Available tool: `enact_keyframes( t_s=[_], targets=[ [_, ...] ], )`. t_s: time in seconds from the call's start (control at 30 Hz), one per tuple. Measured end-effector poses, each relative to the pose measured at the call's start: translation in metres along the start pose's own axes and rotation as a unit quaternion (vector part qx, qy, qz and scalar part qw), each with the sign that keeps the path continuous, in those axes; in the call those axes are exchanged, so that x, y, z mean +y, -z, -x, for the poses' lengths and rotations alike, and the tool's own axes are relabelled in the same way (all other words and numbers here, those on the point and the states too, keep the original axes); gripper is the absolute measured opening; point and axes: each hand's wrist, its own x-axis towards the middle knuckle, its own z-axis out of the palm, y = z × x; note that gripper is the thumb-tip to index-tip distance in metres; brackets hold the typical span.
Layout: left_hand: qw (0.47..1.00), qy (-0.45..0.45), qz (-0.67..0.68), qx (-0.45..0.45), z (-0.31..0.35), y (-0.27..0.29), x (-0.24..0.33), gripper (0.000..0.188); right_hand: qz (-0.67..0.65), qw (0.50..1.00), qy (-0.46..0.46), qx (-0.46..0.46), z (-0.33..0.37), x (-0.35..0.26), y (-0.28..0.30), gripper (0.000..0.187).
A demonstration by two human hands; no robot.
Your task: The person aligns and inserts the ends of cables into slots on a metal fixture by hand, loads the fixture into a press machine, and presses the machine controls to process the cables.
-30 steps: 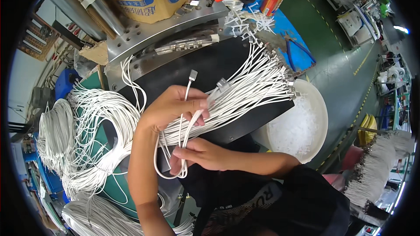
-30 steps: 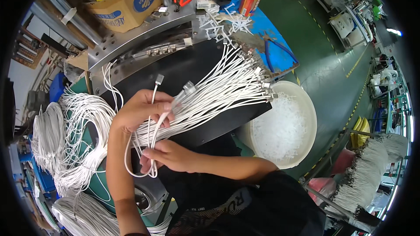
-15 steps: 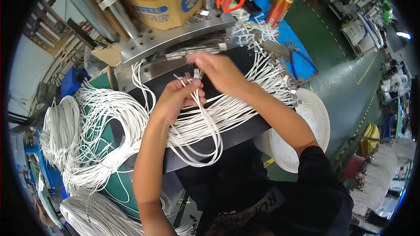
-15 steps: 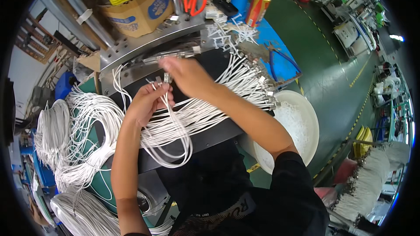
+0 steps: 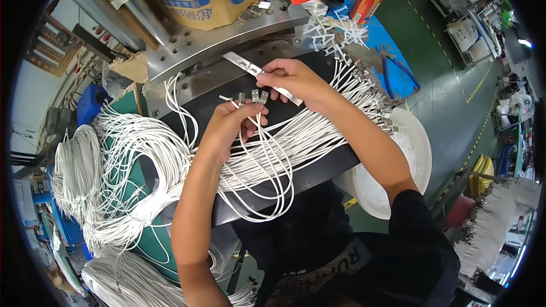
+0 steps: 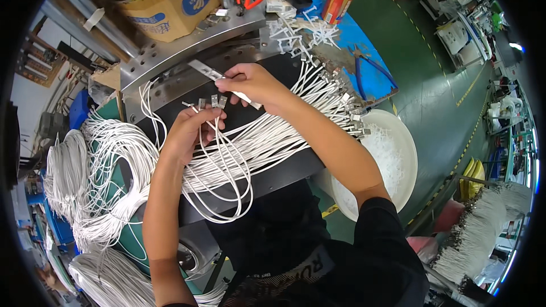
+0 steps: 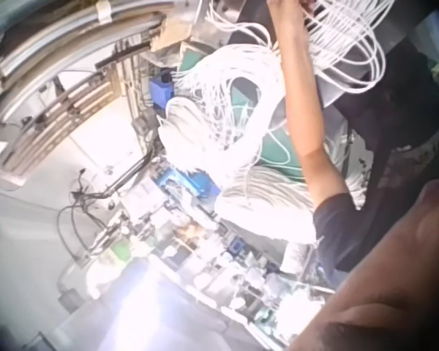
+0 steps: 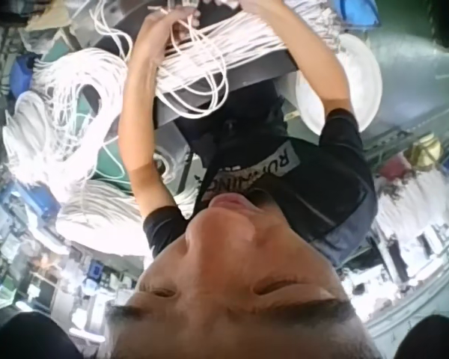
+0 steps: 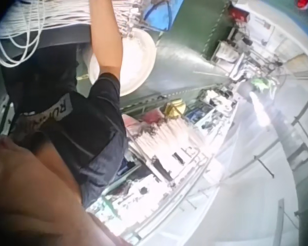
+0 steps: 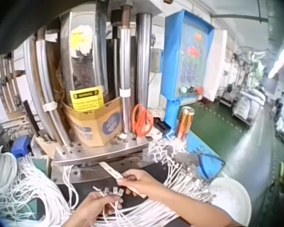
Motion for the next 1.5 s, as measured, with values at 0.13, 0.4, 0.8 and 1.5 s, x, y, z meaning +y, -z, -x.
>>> enact_keyframes(
  t_s=[0.13,0.4,0.8,1.5],
  targets=[
    [1.0,-0.002,-0.026,0.002,-0.001,-0.003,-0.001,0.018,-0.048,0.999,0.023,0.006,0.001,0.005,-0.002,0.028],
    [1.0,-0.018,-0.023,0.007,0.0,-0.008,-0.004,0.02,-0.027,0.998,0.057,-0.014,0.008,0.01,-0.012,0.028],
    [0.999,-0.022,0.027,0.04,-0.002,0.0,-0.01,0.025,-0.032,0.999,0.035,-0.01,0.009,0.002,-0.004,0.025],
    [0.996,-0.049,0.011,0.08,-0.003,0.006,-0.004,0.02,-0.087,0.996,0.014,0.003,0.009,-0.003,0.003,0.027]
  ],
)
